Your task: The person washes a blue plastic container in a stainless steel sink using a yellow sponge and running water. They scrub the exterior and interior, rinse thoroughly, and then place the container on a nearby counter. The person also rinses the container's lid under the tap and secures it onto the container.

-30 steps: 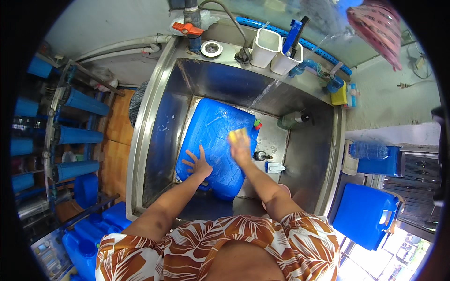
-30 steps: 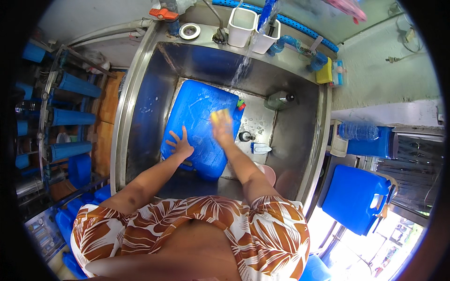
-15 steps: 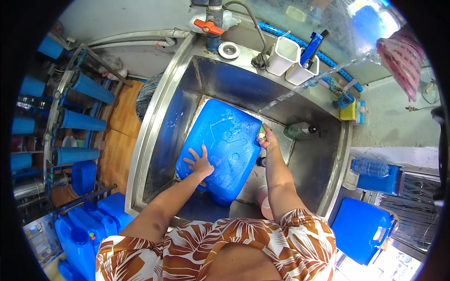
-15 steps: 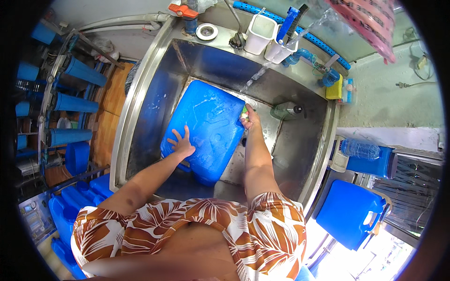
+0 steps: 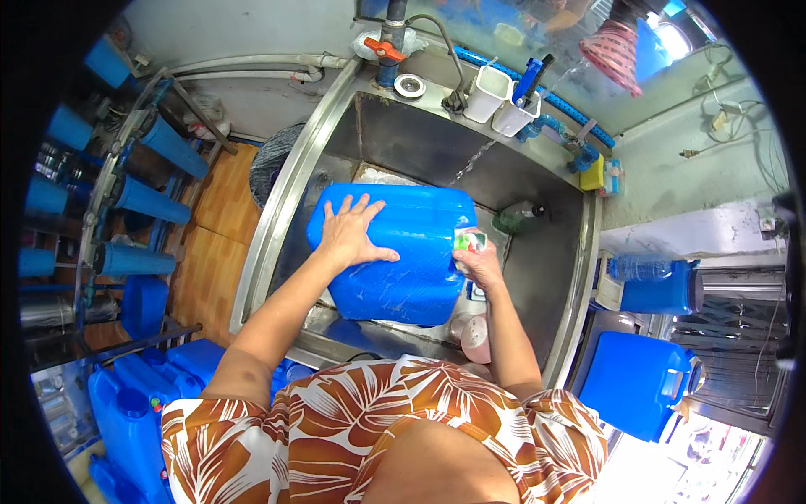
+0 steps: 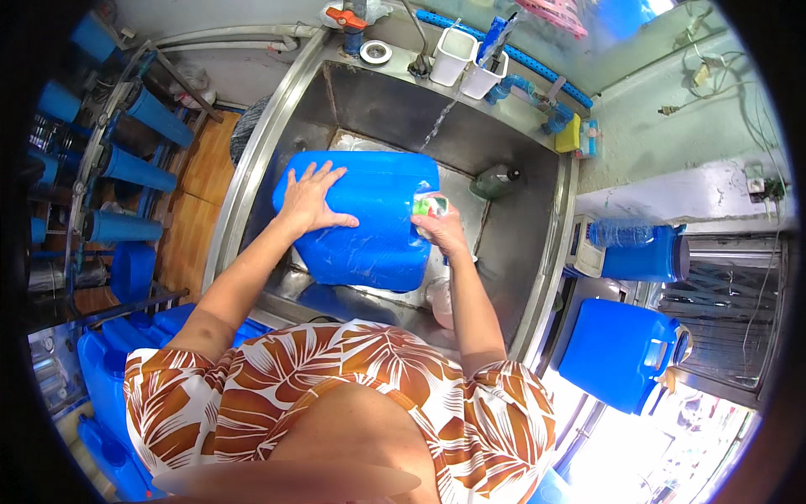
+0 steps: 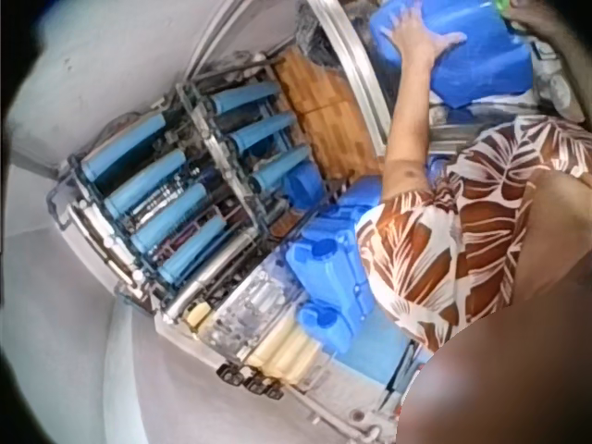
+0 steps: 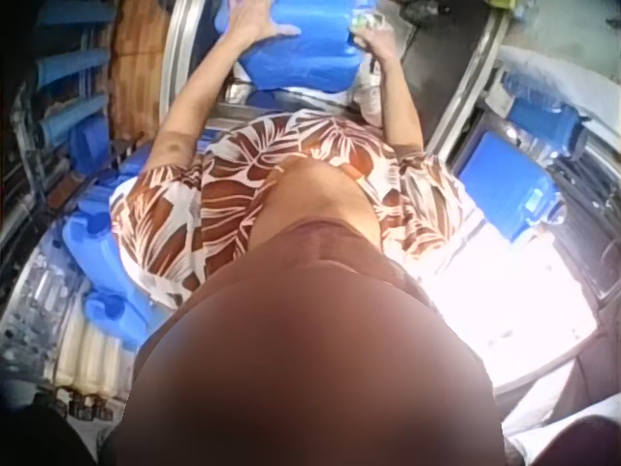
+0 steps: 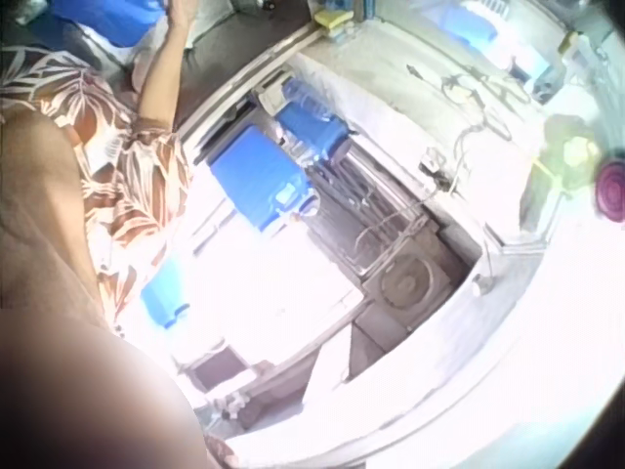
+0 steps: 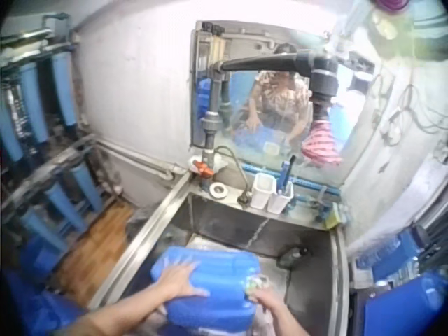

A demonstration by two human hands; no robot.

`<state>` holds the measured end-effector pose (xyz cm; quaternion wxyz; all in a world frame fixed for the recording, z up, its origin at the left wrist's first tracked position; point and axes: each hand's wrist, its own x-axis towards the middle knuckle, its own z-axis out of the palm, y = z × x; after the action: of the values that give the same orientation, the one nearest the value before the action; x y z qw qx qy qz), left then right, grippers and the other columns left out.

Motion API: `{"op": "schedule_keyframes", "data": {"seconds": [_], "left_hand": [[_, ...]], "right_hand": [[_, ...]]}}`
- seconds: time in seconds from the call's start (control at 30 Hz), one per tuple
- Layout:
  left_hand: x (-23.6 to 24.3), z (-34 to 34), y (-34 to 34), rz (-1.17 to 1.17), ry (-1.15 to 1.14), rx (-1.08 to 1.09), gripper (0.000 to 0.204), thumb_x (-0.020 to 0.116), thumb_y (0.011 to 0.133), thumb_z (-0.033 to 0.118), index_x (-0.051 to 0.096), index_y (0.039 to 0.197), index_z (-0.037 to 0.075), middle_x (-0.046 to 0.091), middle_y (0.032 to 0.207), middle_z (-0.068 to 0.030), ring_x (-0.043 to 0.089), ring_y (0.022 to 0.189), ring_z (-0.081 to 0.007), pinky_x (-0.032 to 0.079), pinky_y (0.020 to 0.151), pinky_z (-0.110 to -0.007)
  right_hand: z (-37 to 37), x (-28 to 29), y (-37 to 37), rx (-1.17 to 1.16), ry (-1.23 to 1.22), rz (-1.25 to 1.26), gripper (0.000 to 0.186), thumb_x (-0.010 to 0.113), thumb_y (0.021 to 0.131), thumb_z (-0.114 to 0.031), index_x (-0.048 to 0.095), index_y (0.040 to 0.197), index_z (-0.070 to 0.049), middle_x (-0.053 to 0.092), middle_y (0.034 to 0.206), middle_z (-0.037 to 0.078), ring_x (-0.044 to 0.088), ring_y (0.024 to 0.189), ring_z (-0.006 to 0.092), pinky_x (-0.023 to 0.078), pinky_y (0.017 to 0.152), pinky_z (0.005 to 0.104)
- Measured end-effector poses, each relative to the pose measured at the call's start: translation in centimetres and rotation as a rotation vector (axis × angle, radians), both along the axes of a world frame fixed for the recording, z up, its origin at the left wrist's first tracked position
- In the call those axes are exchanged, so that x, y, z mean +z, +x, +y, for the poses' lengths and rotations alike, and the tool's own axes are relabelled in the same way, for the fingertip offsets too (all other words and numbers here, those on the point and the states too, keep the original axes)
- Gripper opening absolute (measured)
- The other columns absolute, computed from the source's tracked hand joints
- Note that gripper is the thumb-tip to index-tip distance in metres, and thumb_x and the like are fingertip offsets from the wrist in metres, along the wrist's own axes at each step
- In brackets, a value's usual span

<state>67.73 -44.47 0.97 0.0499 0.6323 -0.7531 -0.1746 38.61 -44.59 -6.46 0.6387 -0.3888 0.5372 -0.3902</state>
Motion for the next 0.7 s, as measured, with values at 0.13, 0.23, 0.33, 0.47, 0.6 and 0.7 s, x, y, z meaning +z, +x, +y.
{"op": "schedule_keyframes", "data": {"seconds": [0.13, 0.23, 0.33, 0.47, 0.6, 0.7], "left_hand": [[-0.1, 3.7, -0.4, 0.095, -0.184, -0.086, 0.102, 0.088, 0.053, 0.049, 0.047, 0.140, 0.014, 0.046, 0.145, -0.0146, 0.038, 0.137, -0.0359, 0.023, 0.112, -0.058], [-0.3, 5.3, -2.3, 0.107, -0.262, -0.085, 0.118, 0.091, 0.049, 0.042, 0.035, 0.146, 0.007, 0.049, 0.140, -0.0197, 0.042, 0.133, -0.0382, 0.027, 0.112, -0.053], [-0.2, 6.4, -3.8, 0.229, -0.240, 0.008, 0.137, 0.095, 0.045, 0.033, 0.015, 0.150, -0.002, 0.049, 0.136, -0.0274, 0.045, 0.130, -0.0405, 0.029, 0.112, -0.049], [-0.5, 7.9, -4.7, 0.280, -0.326, -0.001, 0.154, 0.097, 0.040, 0.032, -0.005, 0.148, -0.007, 0.053, 0.131, -0.0284, 0.050, 0.125, -0.0401, 0.032, 0.110, -0.048], [-1.0, 8.9, -5.1, 0.253, -0.386, -0.029, 0.157, 0.097, 0.038, 0.035, -0.007, 0.147, -0.010, 0.055, 0.131, -0.0258, 0.051, 0.124, -0.0389, 0.033, 0.110, -0.046], [-1.3, 9.2, -5.6, 0.228, -0.434, -0.043, 0.156, 0.097, 0.038, 0.037, -0.005, 0.147, -0.011, 0.054, 0.132, -0.0243, 0.053, 0.121, -0.0386, 0.034, 0.110, -0.044]], "right_hand": [[0.6, 3.2, -4.2, 0.208, -0.065, 0.322, 0.038, 0.086, 0.066, -0.017, 0.067, 0.096, -0.004, 0.069, 0.080, 0.006, 0.063, 0.061, 0.0118, 0.051, 0.053, 0.0272], [0.3, 7.2, -5.1, -0.010, -0.191, 0.473, 0.025, 0.080, 0.077, -0.019, 0.066, 0.090, -0.003, 0.064, 0.068, 0.004, 0.059, 0.054, 0.0101, 0.049, 0.048, 0.0260], [1.0, 10.3, -0.3, -0.262, -0.490, 0.579, 0.028, 0.079, 0.079, -0.025, 0.068, 0.094, -0.004, 0.065, 0.077, 0.007, 0.061, 0.067, 0.0133, 0.050, 0.060, 0.0287], [5.4, 9.1, 9.5, 0.420, -0.946, 1.249, 0.039, 0.051, 0.096, -0.042, 0.063, 0.124, -0.019, 0.062, 0.124, 0.015, 0.057, 0.116, 0.0309, 0.043, 0.096, 0.0480], [3.6, 7.8, 6.6, 0.428, -0.596, 1.226, 0.042, 0.040, 0.098, -0.041, 0.055, 0.134, -0.025, 0.056, 0.133, 0.015, 0.048, 0.128, 0.0319, 0.038, 0.102, 0.0503], [0.5, 7.9, 3.2, 0.030, -0.361, 1.245, 0.038, 0.047, 0.093, -0.035, 0.068, 0.113, -0.010, 0.065, 0.108, 0.021, 0.064, 0.100, 0.0376, 0.049, 0.086, 0.0477]]}}
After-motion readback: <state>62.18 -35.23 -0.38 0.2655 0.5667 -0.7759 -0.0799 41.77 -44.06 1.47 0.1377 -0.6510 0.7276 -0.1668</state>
